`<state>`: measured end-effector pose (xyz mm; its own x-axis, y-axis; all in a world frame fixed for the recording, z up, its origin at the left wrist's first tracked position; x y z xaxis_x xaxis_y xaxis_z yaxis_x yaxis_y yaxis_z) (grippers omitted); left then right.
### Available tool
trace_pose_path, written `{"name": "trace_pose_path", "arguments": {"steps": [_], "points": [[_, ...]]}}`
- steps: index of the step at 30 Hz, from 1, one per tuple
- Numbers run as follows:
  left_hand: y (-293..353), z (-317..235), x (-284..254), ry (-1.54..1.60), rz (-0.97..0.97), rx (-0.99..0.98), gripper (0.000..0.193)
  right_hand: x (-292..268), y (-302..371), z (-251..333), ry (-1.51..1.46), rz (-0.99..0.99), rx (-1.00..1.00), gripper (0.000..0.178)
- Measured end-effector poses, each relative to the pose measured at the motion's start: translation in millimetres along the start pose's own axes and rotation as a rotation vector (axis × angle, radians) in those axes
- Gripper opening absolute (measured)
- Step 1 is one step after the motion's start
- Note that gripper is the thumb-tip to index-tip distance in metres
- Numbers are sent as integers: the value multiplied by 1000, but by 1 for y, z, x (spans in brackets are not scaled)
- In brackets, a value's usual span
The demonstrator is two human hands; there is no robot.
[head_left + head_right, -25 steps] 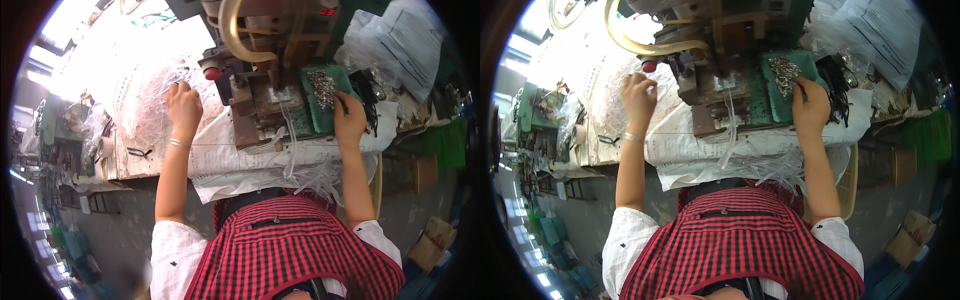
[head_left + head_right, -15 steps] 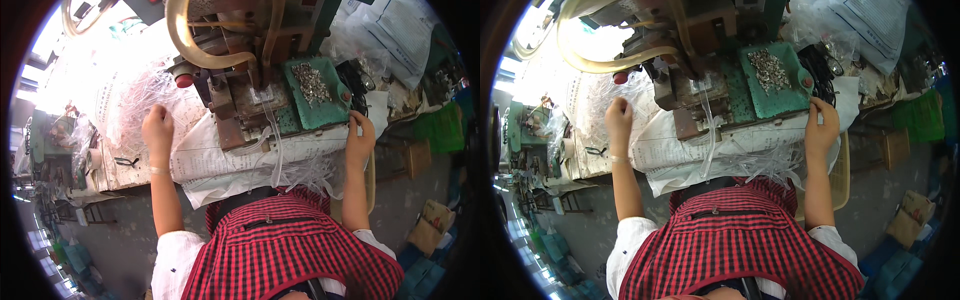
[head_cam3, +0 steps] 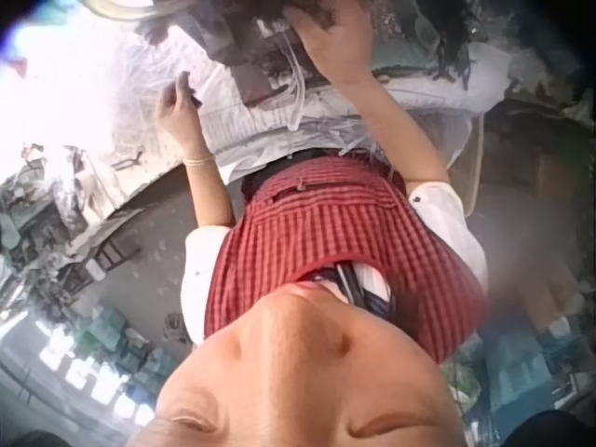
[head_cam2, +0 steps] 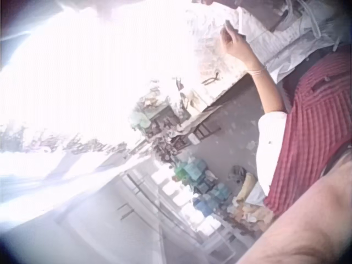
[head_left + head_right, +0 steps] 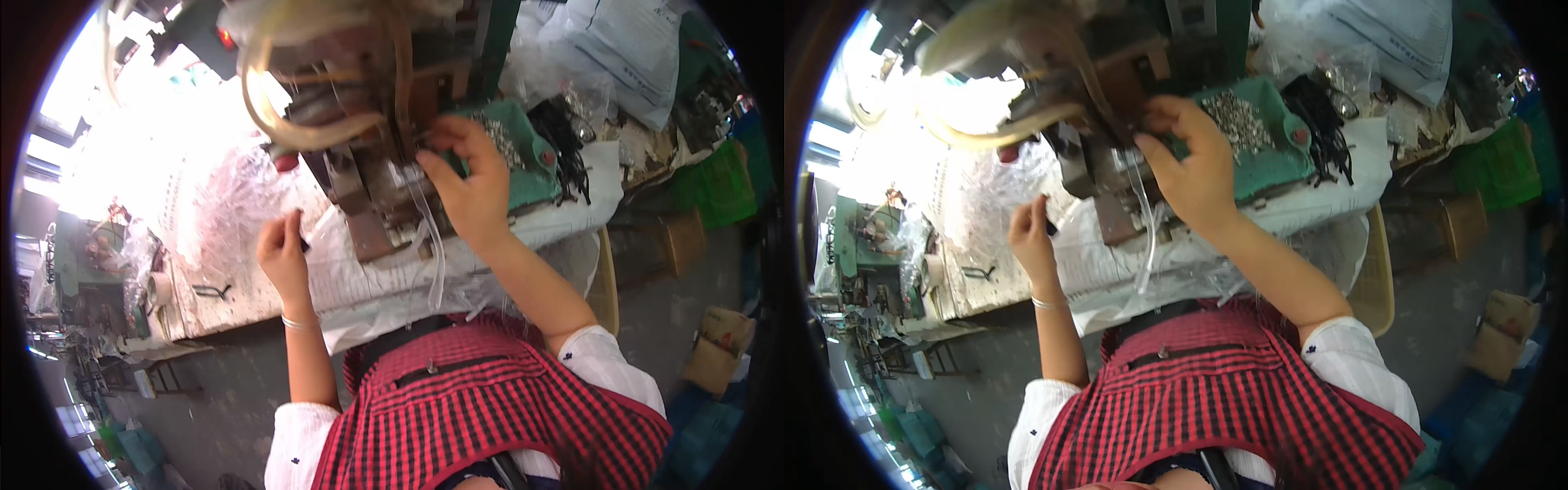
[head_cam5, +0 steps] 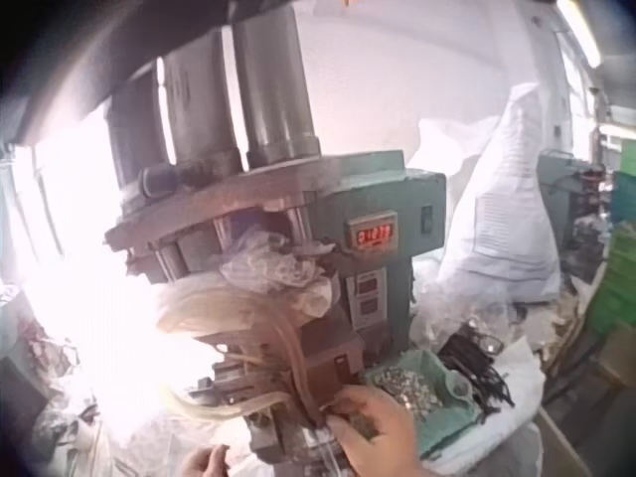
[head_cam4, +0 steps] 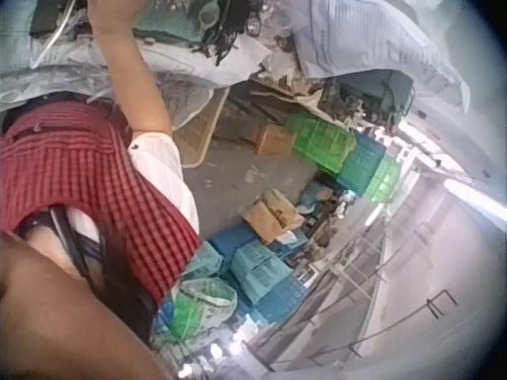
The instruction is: The person repeatedly picks small metal fasteners from a green tray and places them into a press machine, then removes the assembled items. The person continues this cycle throughout the clip.
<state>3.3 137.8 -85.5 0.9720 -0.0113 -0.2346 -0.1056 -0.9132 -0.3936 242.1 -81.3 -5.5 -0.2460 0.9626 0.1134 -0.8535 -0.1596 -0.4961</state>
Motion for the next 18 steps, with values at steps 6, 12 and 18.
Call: {"name": "trace_pose_path", "arguments": {"steps": [6, 12, 18], "points": [[13, -128, -1, 341, -39, 345, 14, 8, 4, -1, -166, 47, 161, 44], [70, -208, 21, 107, 152, 1070, 30, 7, 6, 30, -218, 167, 266, 47], [92, -197, 65, 192, 186, 1243, 24, -95, -41, -48, 294, -108, 113, 47]]}}
Point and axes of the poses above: each hand's wrist, its own y-axis away from the middle knuckle, its own x-axis out of the palm, z = x × y, the point moved 7 cm from there along -y, towards the middle knuckle, and after that the axes turned 14 degrees about -z, right-handed, at the moved point
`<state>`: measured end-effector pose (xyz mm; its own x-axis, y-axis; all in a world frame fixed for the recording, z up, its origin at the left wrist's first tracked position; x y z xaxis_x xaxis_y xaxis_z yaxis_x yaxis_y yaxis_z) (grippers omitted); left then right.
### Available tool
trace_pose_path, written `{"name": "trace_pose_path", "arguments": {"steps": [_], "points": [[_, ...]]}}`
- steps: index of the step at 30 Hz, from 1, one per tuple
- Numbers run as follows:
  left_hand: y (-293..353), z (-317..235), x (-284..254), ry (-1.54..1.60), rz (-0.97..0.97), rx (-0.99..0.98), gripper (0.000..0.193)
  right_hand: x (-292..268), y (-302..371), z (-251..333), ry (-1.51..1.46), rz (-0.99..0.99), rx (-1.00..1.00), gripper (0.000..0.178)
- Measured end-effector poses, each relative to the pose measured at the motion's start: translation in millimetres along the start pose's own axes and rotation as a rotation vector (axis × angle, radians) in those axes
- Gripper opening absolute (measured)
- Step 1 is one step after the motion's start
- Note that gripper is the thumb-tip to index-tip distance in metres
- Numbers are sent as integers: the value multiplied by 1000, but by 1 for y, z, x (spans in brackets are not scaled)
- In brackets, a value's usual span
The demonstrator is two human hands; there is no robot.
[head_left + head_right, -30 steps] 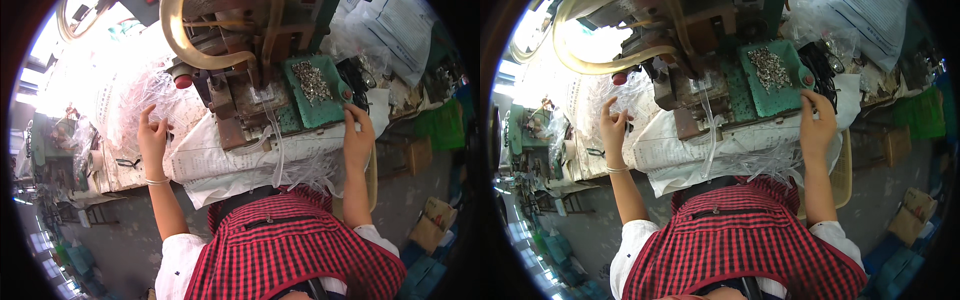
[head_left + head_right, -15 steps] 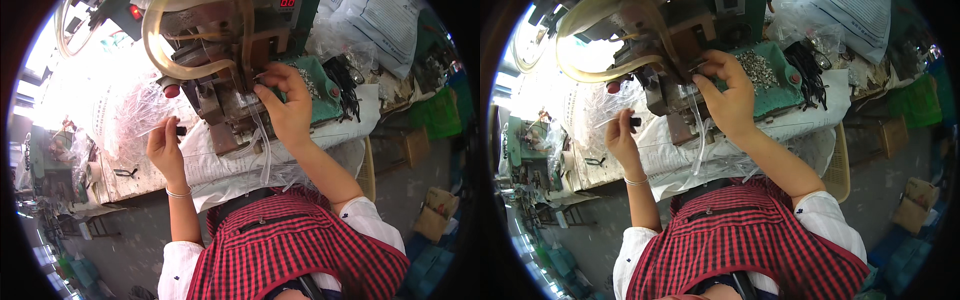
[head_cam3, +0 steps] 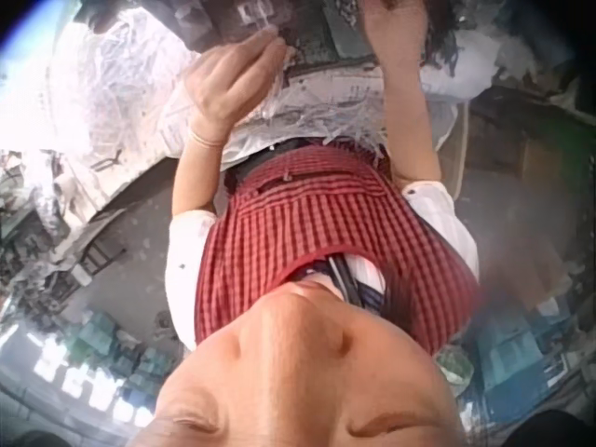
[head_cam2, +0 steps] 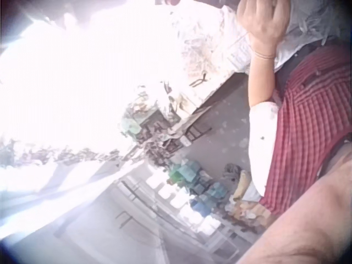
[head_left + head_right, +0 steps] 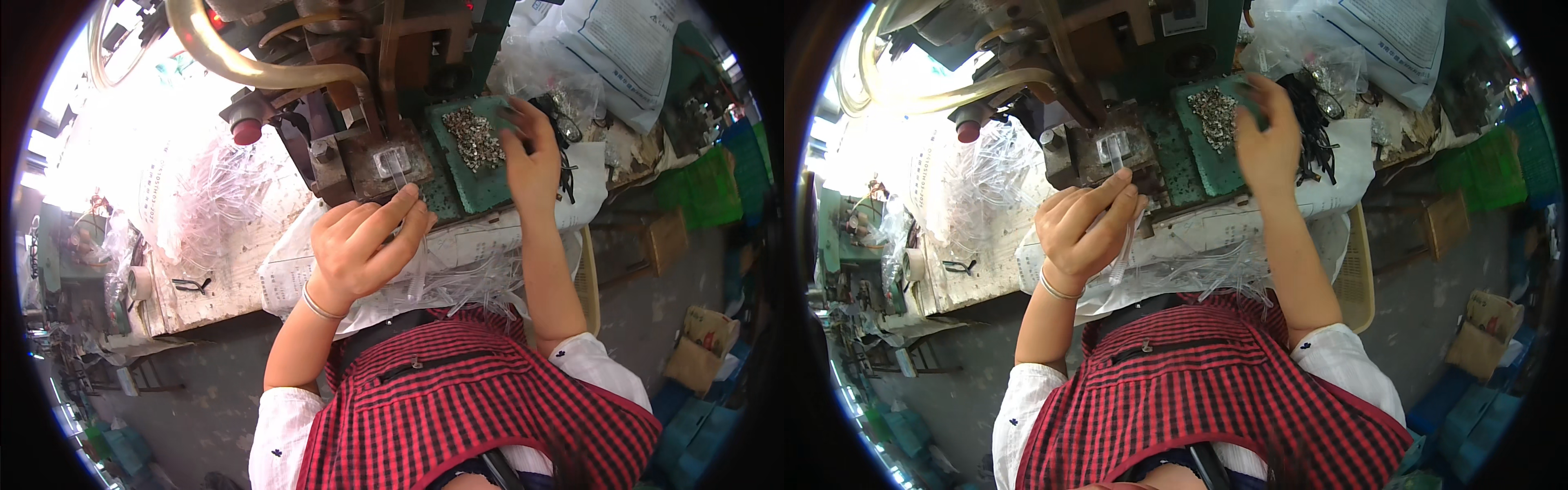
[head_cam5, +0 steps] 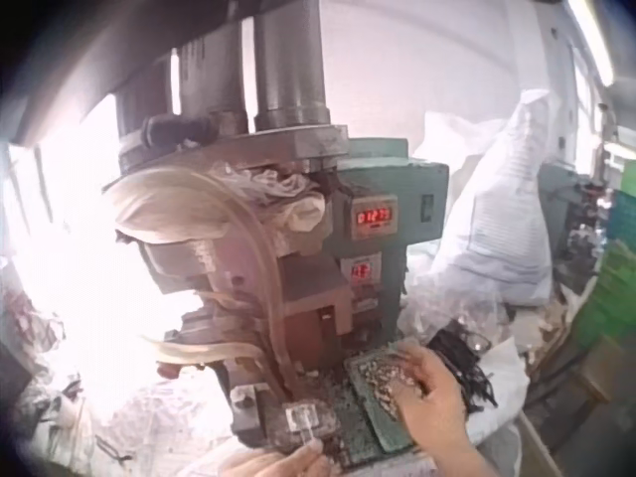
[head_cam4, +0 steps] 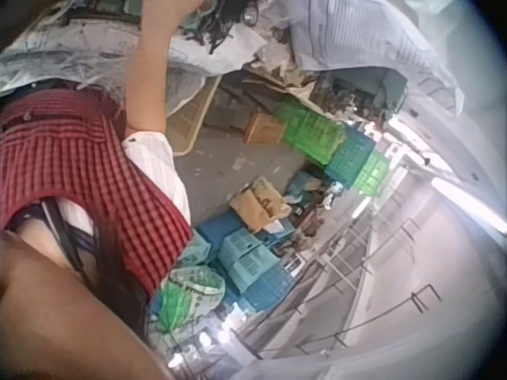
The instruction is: The person repeatedly picks small metal fasteners from a green tray and places them into a press machine, then removes the assembled items. The person continues this cycle throughout the clip.
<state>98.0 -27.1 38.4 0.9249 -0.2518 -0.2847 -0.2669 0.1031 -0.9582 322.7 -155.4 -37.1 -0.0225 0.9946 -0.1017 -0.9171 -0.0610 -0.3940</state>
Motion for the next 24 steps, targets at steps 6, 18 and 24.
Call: {"name": "trace_pose_path", "arguments": {"steps": [6, 18, 24], "points": [[11, 3, 6, 10, -21, 9, 23, -30, 25, -38, 468, 168, -237, 13], [51, -9, -51, -35, 57, -364, 34, 4, 38, -30, 762, 111, -567, 11], [35, 99, -110, -476, -175, -623, 10, -16, 25, -29, 548, 10, -468, 12]]}}
Point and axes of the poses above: each hand's wrist, its own y-axis away from the middle knuckle, its own x-axis out of the palm, z = x × y, the point moved 7 cm from there along -y, towards the middle knuckle, and after that the axes turned 14 degrees about -z, right-handed, at the moved point
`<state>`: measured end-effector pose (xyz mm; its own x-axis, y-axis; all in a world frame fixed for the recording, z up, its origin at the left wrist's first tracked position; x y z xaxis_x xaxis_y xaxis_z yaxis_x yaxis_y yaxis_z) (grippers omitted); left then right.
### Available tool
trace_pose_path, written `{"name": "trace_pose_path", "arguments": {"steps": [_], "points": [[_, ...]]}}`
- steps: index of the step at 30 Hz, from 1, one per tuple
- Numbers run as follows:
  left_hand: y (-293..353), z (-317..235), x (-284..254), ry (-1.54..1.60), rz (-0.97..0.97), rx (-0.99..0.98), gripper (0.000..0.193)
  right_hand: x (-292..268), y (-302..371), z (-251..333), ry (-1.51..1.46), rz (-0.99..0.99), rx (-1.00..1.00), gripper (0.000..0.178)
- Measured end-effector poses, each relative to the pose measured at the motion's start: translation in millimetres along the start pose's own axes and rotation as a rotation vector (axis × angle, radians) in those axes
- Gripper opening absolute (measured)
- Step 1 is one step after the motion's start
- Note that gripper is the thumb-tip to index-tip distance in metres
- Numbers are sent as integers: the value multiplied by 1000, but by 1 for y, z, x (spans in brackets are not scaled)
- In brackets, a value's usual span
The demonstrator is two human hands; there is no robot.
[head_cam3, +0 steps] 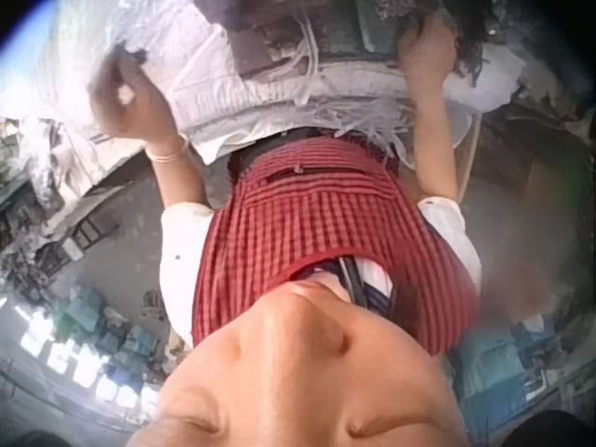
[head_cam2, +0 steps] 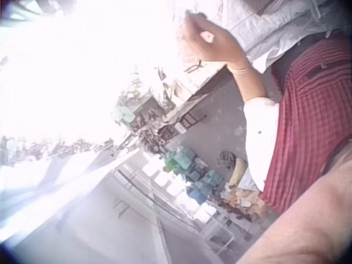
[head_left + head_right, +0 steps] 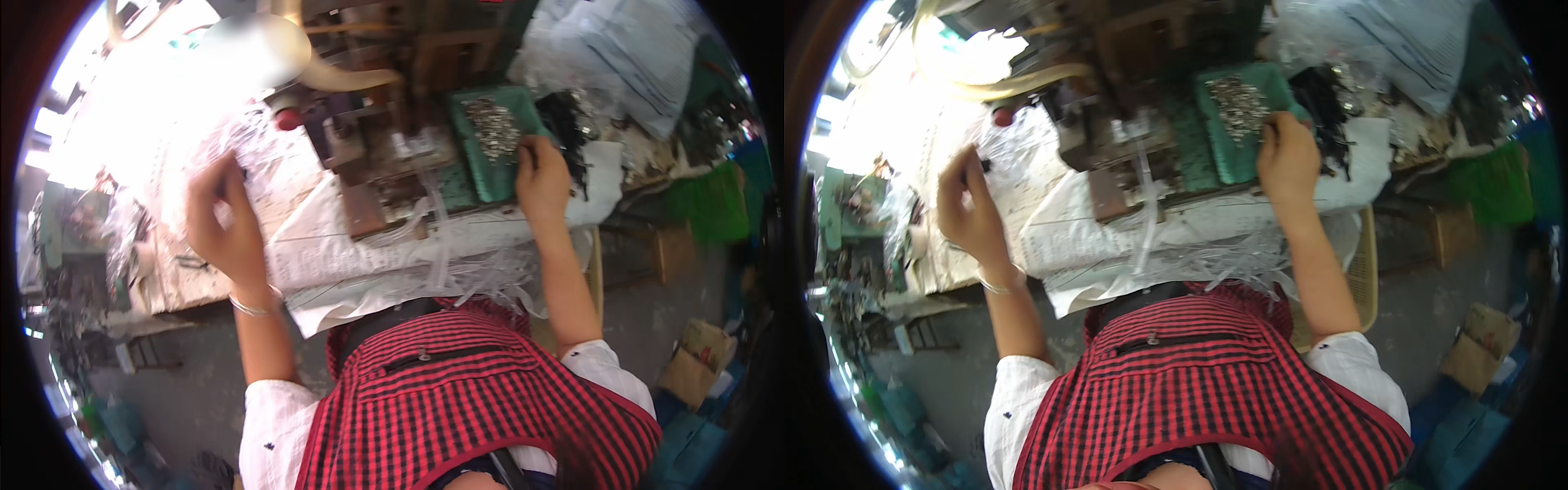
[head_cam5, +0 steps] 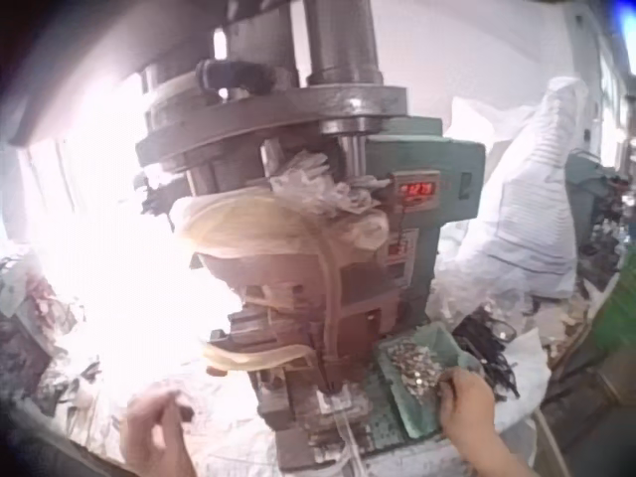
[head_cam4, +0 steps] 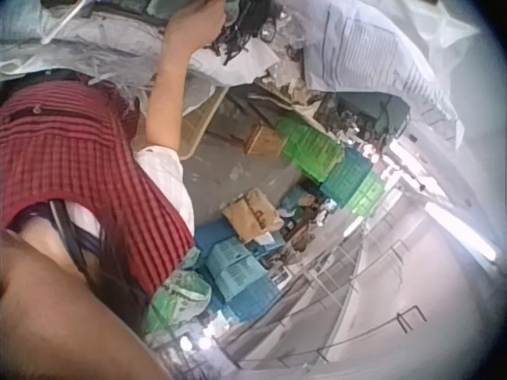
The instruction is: The person repeatedly picks small metal fasteners from a green tray and places them into a press machine, then removes the assembled items. The person continues this cycle throughout the clip.
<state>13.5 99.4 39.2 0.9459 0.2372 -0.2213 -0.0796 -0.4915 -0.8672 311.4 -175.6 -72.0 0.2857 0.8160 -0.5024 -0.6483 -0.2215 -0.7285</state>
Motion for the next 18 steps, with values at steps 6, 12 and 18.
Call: {"name": "trace_pose_path", "arguments": {"steps": [6, 12, 18], "points": [[0, 141, 120, -342, 371, 274, 21, 3, 7, 6, -125, 201, 112, 7], [45, 213, 171, -237, 747, 303, 27, 9, 11, 20, 21, 179, 2, 11], [63, 133, 90, -109, 612, 280, 20, -12, 19, -4, -131, 113, 407, 6]]}}
Point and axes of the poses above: each hand's wrist, its own y-axis away from the middle knuckle, its own x-axis out of the palm, z = x × y, the point moved 7 cm from there along -y, towards the middle knuckle, and after that the axes turned 14 degrees about -z, right-handed, at the moved point
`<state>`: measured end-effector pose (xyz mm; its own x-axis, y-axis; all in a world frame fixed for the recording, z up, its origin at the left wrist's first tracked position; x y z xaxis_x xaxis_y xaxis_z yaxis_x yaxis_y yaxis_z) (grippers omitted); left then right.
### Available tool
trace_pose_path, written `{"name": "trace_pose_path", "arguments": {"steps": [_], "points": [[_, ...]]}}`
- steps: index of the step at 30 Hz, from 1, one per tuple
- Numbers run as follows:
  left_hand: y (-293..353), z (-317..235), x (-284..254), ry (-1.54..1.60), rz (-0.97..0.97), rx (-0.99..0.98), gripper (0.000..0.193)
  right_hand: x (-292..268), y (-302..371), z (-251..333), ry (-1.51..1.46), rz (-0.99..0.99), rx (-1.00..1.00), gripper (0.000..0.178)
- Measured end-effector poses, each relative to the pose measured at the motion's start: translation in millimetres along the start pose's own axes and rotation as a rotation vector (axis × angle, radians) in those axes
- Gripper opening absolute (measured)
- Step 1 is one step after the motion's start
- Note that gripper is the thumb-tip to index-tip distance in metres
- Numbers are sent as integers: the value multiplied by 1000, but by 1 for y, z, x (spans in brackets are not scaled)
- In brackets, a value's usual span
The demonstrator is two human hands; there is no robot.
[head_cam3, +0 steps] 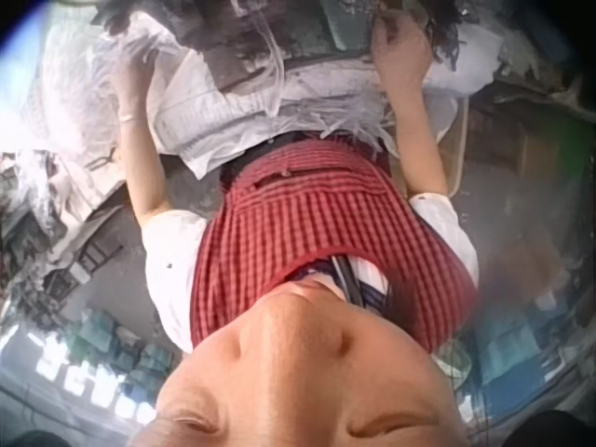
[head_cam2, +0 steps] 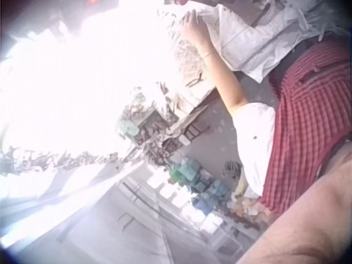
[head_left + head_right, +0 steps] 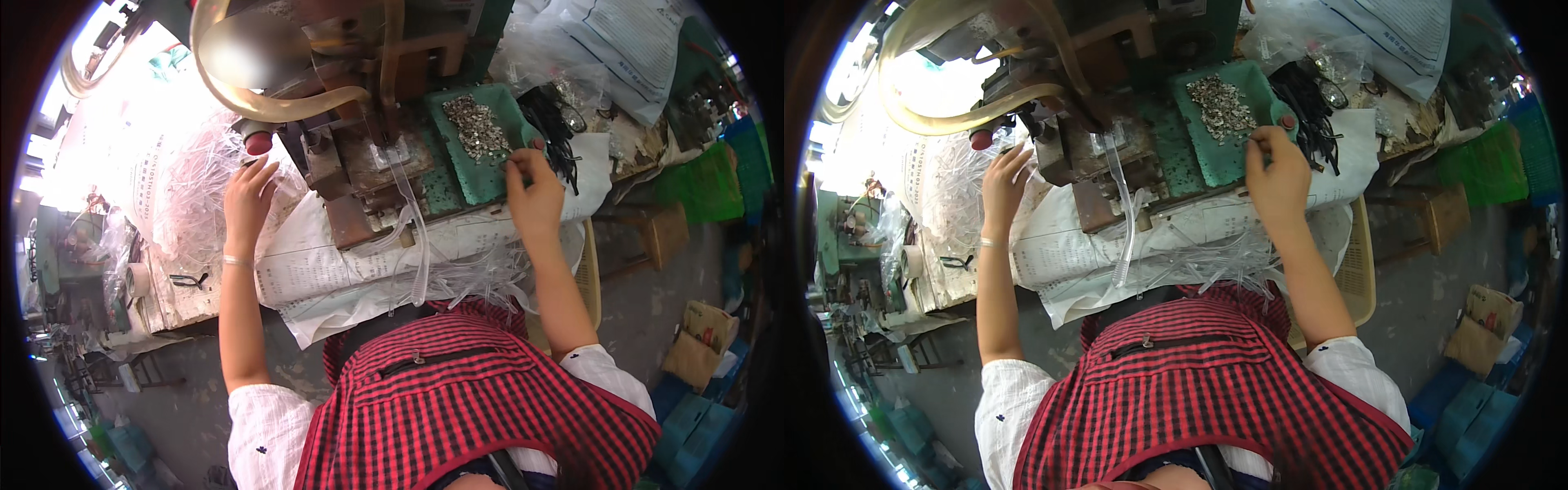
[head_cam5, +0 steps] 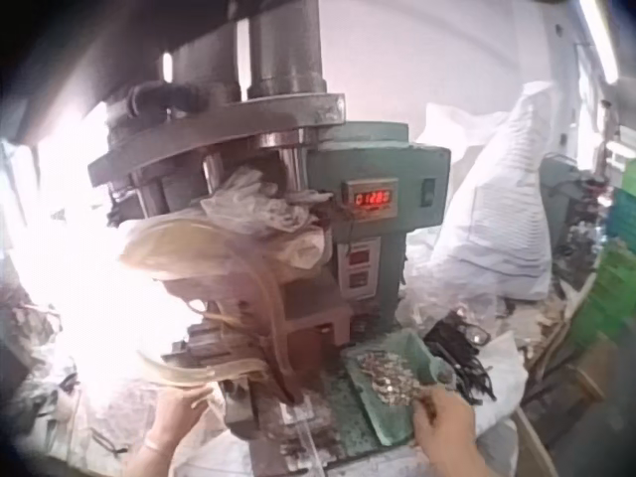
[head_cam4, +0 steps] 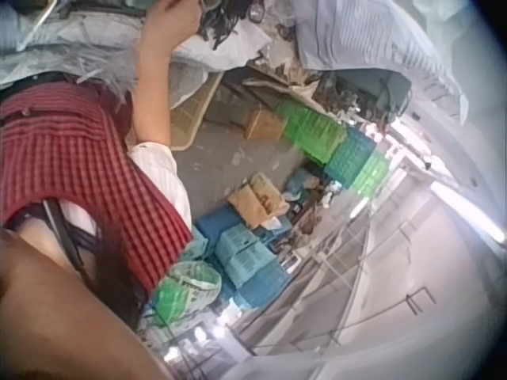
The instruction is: The person repeatedly picks small metal fasteners from a green tray and places them into a press machine, then removes the assembled items. The person continues this cycle throughout the clip.
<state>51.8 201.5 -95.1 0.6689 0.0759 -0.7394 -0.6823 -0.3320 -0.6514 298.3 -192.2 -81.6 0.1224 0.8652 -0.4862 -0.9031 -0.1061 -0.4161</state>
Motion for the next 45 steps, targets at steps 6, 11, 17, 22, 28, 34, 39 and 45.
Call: {"name": "trace_pose_path", "arguments": {"steps": [6, 11, 17, 22, 28, 34, 39, 45], "points": [[7, -15, -45, 423, -412, -579, 19, 3, -2, 96, -371, 30, -311, 14], [22, -34, -26, 724, -486, -780, 21, 38, 2, 143, -632, -50, -351, 14], [-24, -120, -99, 729, -626, -507, 19, 51, 12, 136, -856, 69, 53, 33], [-34, -185, -133, 573, -634, 18, 17, 41, 20, 162, -881, 202, 95, 47], [-40, -254, -94, 407, -441, 402, 29, 28, 0, 133, -913, 439, 18, 65], [-37, -249, -75, 401, -483, 485, 27, -3, -40, -7, -195, -87, -92, 30], [-38, -248, -77, 427, -513, 457, 27, 1, -29, 9, 249, -7, -476, 17], [-29, -247, -81, 479, -462, 269, 32, 15, -26, 7, 249, 85, -447, 14]]}}
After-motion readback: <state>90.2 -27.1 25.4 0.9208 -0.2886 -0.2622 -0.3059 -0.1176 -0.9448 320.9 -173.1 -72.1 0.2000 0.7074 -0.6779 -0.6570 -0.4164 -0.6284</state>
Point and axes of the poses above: each hand's wrist, its own y-axis away from the middle knuckle, its own x-axis out of the palm, z = x × y, the point moved 7 cm from there along -y, towards the middle knuckle, and after that the axes turned 14 degrees about -z, right-handed, at the moved point
